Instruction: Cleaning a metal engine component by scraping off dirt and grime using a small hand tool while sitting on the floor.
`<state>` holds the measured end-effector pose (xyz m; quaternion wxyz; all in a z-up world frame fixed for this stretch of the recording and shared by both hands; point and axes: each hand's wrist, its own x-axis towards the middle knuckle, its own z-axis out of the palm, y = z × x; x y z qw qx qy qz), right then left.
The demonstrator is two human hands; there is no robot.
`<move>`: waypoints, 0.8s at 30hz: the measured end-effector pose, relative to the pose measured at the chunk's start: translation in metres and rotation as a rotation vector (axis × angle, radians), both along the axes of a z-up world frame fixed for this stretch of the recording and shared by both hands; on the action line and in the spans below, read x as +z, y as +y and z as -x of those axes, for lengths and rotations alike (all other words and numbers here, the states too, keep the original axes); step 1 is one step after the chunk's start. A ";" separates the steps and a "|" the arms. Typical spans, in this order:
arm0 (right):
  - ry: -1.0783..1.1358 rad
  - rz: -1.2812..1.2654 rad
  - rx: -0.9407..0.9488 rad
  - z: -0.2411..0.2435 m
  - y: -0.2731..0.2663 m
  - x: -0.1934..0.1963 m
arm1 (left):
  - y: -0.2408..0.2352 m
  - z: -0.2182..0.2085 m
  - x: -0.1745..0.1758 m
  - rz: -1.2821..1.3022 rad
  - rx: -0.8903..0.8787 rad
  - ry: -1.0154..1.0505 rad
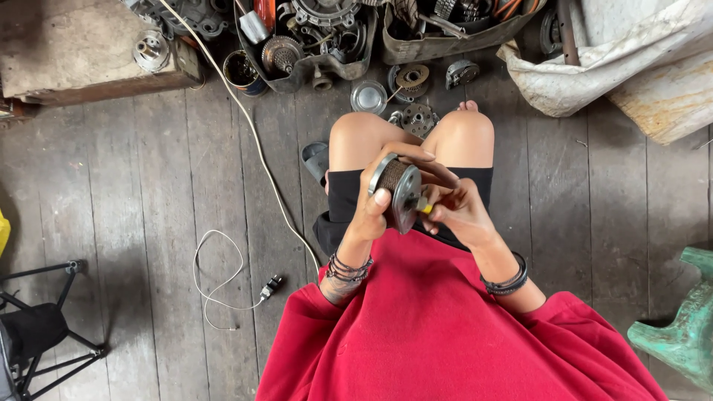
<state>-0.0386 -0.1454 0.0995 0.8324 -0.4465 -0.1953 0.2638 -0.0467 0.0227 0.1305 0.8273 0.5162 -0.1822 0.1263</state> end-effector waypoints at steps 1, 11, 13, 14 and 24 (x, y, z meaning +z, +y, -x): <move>0.030 0.033 -0.004 0.006 -0.007 -0.030 | 0.002 0.005 0.009 0.044 -0.038 0.004; -0.094 0.222 -0.045 0.003 -0.006 -0.023 | 0.003 0.014 0.023 -0.106 0.007 0.012; -0.081 0.191 -0.014 0.003 -0.007 -0.038 | 0.001 0.013 0.017 -0.084 0.004 -0.002; -0.064 0.162 0.018 0.002 -0.008 -0.046 | 0.000 0.012 0.014 -0.061 0.001 -0.013; -0.017 0.113 0.037 0.002 -0.013 -0.058 | 0.005 0.006 0.015 -0.280 0.117 -0.129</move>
